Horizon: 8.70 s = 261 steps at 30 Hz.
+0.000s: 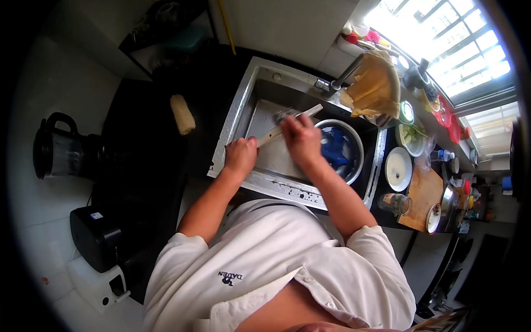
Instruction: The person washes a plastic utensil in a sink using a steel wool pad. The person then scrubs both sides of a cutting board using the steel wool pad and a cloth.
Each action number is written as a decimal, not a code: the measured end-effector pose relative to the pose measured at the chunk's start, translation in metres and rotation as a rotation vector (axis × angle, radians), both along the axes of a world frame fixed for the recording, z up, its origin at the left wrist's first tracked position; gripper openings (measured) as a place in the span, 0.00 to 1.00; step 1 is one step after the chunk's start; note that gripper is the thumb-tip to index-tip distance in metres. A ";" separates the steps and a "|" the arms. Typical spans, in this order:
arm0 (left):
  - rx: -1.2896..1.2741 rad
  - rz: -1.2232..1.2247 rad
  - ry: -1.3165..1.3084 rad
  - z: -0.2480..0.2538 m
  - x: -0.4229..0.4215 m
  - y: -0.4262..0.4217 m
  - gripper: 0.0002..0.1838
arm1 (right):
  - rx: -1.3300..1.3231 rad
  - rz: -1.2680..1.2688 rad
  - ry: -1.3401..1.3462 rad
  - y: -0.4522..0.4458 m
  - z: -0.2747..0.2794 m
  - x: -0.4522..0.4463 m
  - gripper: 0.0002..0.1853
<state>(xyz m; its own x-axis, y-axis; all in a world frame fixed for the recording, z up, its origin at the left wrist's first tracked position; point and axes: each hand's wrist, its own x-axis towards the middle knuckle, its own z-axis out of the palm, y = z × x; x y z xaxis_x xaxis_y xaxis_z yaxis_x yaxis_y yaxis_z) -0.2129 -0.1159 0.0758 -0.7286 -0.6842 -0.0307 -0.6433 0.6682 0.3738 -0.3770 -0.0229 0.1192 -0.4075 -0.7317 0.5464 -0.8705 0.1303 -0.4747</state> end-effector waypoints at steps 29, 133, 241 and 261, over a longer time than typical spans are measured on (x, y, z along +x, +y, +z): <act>-0.013 0.005 0.019 0.000 -0.004 -0.004 0.09 | 0.023 0.086 0.120 -0.007 -0.007 0.037 0.11; -0.067 -0.165 0.062 0.008 -0.004 -0.005 0.15 | 0.093 -0.261 -0.353 0.058 -0.045 -0.141 0.13; -0.033 -0.285 0.126 0.016 -0.069 -0.013 0.08 | 0.022 -0.278 -0.061 0.040 -0.054 -0.134 0.05; 0.025 -0.403 0.100 0.024 -0.078 -0.034 0.07 | -0.437 -0.292 -0.823 0.044 -0.100 -0.123 0.10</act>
<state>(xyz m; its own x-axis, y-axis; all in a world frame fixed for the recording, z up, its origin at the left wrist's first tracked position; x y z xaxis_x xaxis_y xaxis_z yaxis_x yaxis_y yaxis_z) -0.2904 -0.1498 0.1002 -0.9383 -0.3433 0.0405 -0.2917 0.8490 0.4405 -0.4998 0.0207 0.0195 -0.9164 -0.3415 0.2089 -0.2065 -0.0438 -0.9775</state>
